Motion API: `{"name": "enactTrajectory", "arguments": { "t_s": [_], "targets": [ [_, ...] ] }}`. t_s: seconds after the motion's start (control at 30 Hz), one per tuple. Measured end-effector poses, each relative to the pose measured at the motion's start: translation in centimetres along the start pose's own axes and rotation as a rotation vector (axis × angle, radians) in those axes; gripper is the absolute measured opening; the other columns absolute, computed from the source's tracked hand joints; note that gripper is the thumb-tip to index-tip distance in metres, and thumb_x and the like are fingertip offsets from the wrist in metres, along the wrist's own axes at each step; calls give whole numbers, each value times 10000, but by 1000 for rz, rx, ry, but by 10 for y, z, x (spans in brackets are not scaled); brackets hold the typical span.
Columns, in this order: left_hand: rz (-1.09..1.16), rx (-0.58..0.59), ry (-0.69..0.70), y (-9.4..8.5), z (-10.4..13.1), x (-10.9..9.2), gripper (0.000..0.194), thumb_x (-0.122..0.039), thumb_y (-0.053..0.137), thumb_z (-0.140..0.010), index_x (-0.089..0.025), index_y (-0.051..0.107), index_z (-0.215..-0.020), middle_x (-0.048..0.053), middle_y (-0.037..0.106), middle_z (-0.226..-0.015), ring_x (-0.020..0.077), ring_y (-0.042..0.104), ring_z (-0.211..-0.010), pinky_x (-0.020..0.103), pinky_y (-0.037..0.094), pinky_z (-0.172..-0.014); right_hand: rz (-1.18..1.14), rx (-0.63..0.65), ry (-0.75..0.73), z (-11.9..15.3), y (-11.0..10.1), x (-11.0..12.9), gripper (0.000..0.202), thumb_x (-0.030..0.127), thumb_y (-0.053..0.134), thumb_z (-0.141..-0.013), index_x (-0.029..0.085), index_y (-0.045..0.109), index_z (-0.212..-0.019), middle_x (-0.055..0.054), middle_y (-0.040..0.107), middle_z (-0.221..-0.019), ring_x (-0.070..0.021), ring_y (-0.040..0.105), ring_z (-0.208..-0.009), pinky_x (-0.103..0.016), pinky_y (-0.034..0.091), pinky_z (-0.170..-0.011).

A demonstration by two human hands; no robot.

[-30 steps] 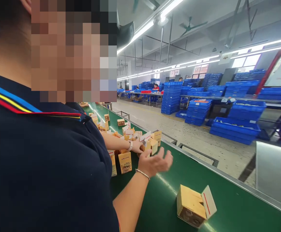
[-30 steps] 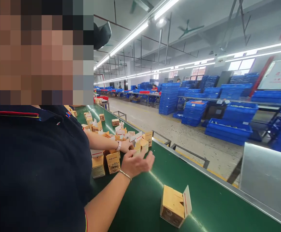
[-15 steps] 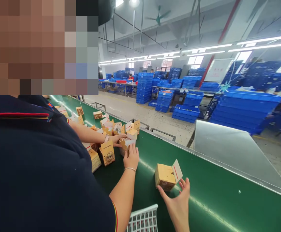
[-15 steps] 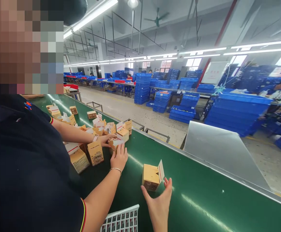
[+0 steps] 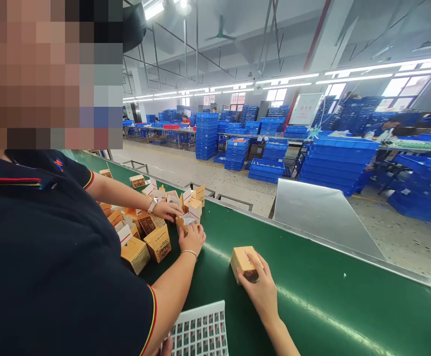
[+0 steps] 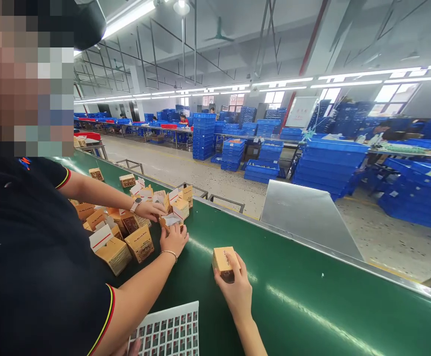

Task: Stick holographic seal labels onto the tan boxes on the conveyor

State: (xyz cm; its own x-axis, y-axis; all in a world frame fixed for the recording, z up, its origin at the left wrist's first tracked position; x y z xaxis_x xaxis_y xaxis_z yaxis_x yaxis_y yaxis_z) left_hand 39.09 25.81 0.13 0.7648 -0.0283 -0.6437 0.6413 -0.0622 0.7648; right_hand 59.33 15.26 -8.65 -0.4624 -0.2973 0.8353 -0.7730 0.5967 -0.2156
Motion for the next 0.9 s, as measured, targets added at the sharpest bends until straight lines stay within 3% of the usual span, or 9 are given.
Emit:
{"name": "enactTrajectory", "arguments": {
  "t_s": [0.13, 0.23, 0.4, 0.53, 0.63, 0.77, 0.9],
  "targets": [
    [-27, -21, 0, 14, 11, 27, 389, -311, 282, -937, -265, 488, -610, -46, 638, -753, 176, 447, -1384, 362, 484, -1036, -45, 7, -89, -2, -18, -29, 434, 506, 640, -791, 265, 705, -1146, -90, 608, -1295, -283, 634, -1110, -374, 566, -856],
    [-25, -41, -19, 24, 9, 54, 285, -313, 363, -913, -266, 428, -640, -31, 577, -652, 130, 576, -1253, 276, 552, -941, -61, -49, -113, -23, -33, -60, 418, 501, 648, -772, 268, 727, -1111, -99, 625, -1257, -282, 643, -1089, -397, 566, -865],
    [-31, -50, -161, 37, 2, 69, 156, -271, 437, -896, -285, 444, -741, -37, 537, -659, 149, 722, -871, 236, 625, -702, -30, -182, -41, -114, -68, -106, 490, 541, 649, -709, 239, 719, -1088, -120, 622, -1222, -300, 609, -1119, -457, 513, -954],
    [16, -101, -335, 43, -3, 69, 193, -144, 377, -936, -267, 450, -808, -38, 519, -779, 65, 656, -609, 96, 547, -558, -8, -221, -10, -201, -88, -136, 571, 564, 624, -663, 220, 682, -1115, -123, 594, -1236, -311, 558, -1172, -469, 449, -1021],
    [62, -178, -478, 43, -14, 74, 177, -114, 337, -940, -227, 428, -838, -7, 476, -872, 40, 608, -578, 95, 523, -543, 13, -211, 39, -253, -89, -160, 802, 542, 660, -585, 166, 566, -1288, -147, 599, -1220, -337, 554, -1162, -486, 436, -1017],
    [92, -244, -623, 36, -32, 86, 63, -170, 492, -827, -206, 441, -838, 17, 448, -862, 98, 590, -626, 158, 547, -531, 47, -215, 121, -297, -83, -190, 1132, 512, 693, -514, 60, 287, -1469, -208, 593, -1227, -371, 595, -1078, -504, 467, -946],
    [110, -221, -649, 19, -42, 98, 123, -251, 599, -772, -204, 486, -779, 5, 482, -801, 132, 585, -686, 207, 529, -577, 69, -227, 78, -314, -79, -209, 1227, 559, 710, -495, 23, 203, -1475, -237, 594, -1181, -406, 607, -1046, -516, 491, -893]
  ]
}}
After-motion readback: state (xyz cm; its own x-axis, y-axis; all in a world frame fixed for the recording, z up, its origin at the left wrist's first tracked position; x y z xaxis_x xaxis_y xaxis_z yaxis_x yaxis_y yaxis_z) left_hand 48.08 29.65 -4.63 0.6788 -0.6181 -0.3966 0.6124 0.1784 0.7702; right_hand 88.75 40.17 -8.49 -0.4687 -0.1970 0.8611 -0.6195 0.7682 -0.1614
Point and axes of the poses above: each hand's wrist, its own z-axis away from the middle knuckle, its own y-axis out of the palm, x = y × z, the point moved 2 cm from there along -z, towards the middle knuckle
